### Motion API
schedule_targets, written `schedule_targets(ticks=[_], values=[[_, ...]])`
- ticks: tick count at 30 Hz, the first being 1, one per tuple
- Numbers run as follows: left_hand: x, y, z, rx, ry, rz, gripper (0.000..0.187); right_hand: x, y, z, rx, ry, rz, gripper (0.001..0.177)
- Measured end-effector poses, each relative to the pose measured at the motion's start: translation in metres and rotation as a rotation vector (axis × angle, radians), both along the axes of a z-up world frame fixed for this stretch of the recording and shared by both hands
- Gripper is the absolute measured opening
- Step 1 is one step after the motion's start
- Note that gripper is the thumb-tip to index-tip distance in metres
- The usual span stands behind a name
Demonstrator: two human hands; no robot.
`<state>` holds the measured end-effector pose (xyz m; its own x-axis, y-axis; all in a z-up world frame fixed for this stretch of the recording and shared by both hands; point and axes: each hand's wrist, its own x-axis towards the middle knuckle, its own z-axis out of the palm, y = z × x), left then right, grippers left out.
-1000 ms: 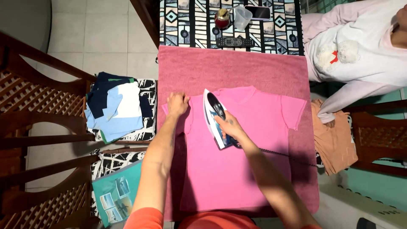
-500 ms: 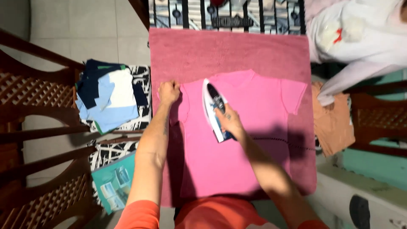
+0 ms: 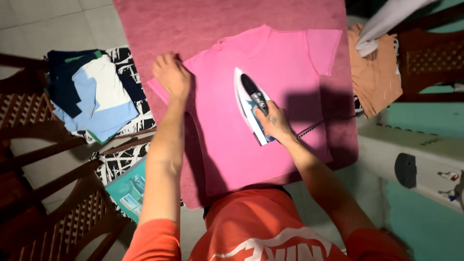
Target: Iron a pink shirt on a table and fold it.
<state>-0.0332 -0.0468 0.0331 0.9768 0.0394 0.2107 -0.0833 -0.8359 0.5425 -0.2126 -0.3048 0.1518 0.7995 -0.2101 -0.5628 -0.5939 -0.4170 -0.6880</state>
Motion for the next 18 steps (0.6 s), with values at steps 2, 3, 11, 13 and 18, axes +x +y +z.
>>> schedule_targets(ticks=[2,3,11,13,18], values=[[-0.029,-0.032,0.019,-0.029,-0.193,-0.072,0.019,0.0,-0.016,-0.011,-0.032,-0.006,-0.059,0.031],[-0.05,-0.052,0.027,-0.014,-0.14,-0.176,0.028,0.001,-0.025,-0.012,-0.037,-0.04,-0.125,0.031],[-0.195,-0.11,-0.005,0.126,0.26,-0.457,0.077,0.054,-0.11,-0.028,-0.002,-0.171,-0.28,0.03],[-0.202,-0.111,-0.007,0.231,0.427,-0.499,0.082,0.067,-0.123,-0.031,0.024,-0.165,-0.272,0.028],[-0.2,-0.114,-0.013,0.314,0.46,-0.497,0.082,0.063,-0.129,-0.024,0.107,-0.085,-0.292,0.025]])
